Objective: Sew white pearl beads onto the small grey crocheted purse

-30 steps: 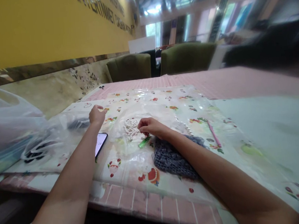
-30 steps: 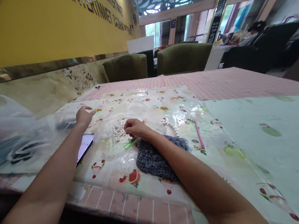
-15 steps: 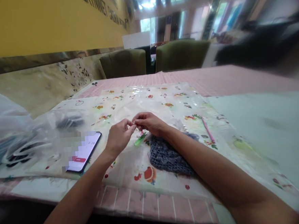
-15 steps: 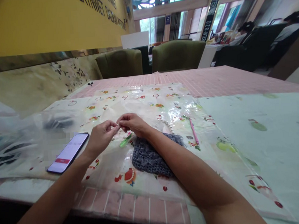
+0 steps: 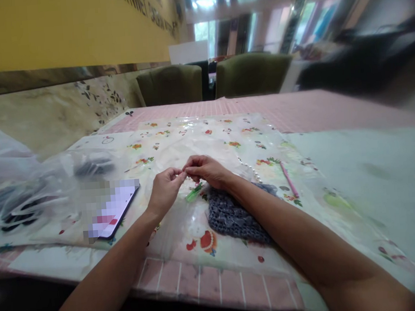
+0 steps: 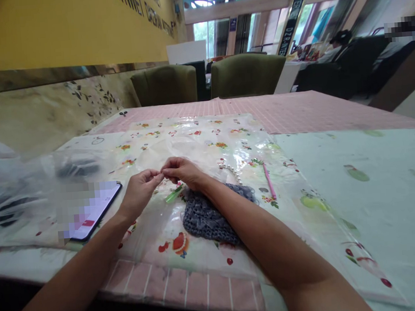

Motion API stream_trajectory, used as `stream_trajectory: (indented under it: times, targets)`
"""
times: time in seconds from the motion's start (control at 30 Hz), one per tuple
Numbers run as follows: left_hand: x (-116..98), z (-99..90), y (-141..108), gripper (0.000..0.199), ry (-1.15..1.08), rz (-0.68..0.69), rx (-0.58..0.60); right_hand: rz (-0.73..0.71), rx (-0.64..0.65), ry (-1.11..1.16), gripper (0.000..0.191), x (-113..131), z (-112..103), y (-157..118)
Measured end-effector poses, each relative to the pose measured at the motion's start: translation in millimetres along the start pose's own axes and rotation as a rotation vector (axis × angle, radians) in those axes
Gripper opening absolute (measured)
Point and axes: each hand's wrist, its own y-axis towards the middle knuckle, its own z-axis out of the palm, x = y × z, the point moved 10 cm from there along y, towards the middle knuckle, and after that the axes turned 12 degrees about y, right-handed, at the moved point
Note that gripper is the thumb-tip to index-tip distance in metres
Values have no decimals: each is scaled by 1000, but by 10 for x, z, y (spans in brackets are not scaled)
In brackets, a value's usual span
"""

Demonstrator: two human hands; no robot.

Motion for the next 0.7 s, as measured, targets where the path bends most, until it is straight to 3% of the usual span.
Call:
stream_trajectory:
  times: [0.1, 0.23, 0.7]
  targets:
    - [78, 76, 7, 31, -158, -58, 57, -12, 23, -30, 19, 7, 22, 0]
    - [116, 91, -6, 29, -224, -94, 51, -45, 42, -75, 18, 20, 63, 1]
    - [72, 57, -79, 20, -109, -58, -49, 14, -94, -126, 11, -49, 73, -41]
